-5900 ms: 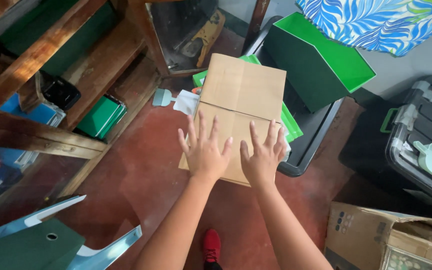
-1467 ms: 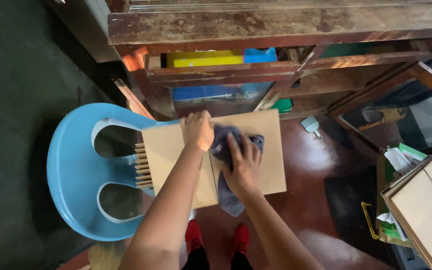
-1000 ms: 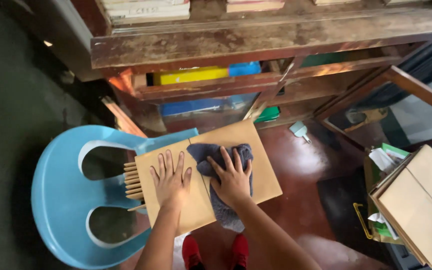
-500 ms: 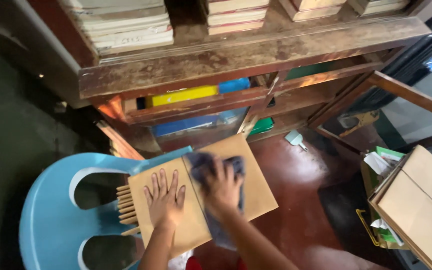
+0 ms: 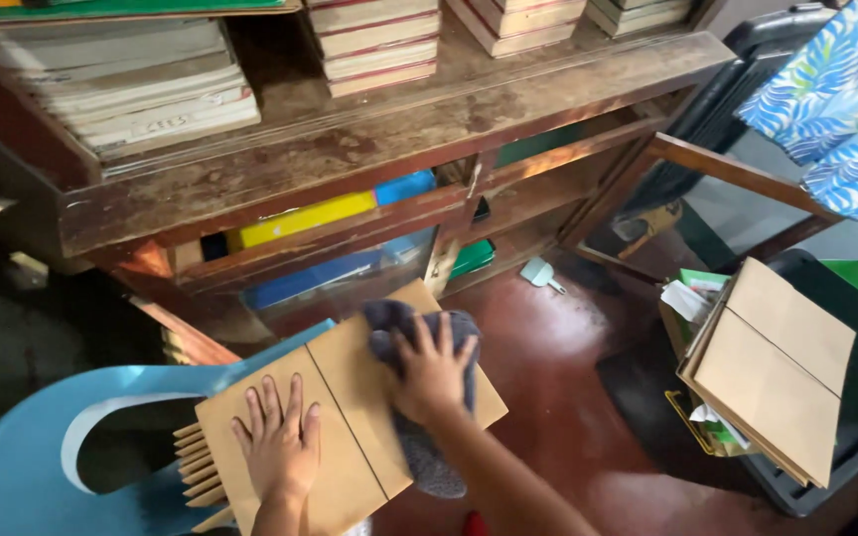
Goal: Wiping dust off brown folders using a blue cloth.
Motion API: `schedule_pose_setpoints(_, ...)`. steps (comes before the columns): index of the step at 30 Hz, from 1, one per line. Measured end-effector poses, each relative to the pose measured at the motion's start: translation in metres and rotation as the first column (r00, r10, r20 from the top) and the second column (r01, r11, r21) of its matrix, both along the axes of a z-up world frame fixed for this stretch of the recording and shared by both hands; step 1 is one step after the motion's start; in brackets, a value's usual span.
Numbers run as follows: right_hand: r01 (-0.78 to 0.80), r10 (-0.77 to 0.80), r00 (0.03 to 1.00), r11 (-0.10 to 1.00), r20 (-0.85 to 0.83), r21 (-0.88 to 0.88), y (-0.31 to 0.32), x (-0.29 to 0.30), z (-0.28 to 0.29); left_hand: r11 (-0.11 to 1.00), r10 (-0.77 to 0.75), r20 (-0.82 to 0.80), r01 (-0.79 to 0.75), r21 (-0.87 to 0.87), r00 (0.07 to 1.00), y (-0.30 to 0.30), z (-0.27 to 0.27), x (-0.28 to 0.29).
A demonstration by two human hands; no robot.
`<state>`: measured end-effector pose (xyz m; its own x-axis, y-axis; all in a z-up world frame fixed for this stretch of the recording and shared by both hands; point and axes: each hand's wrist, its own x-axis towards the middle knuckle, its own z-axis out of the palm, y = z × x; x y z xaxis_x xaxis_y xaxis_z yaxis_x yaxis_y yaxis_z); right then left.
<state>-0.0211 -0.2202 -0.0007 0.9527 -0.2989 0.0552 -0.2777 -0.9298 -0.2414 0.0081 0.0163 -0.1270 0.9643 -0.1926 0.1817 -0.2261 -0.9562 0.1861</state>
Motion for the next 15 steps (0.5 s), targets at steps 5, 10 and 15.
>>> schedule_pose_setpoints(5, -0.408, 0.402, 0.913, 0.904, 0.077, 0.123, 0.085, -0.009, -0.008, 0.982, -0.042, -0.071, 0.029, -0.187, 0.997, 0.016, -0.016, 0.012)
schedule_pose_setpoints(10, -0.478, 0.478, 0.878, 0.876, 0.018, 0.062, 0.076, -0.035, -0.003, 0.889, -0.033, 0.0, 0.03, -0.457, 0.999, 0.021, -0.021, 0.004)
schedule_pose_setpoints(15, -0.285, 0.29, 0.955, 0.956, 0.066, -0.073, -0.011, -0.025, -0.022, 0.856, -0.076, 0.033, 0.083, -0.51, 0.997, 0.018, 0.02, -0.001)
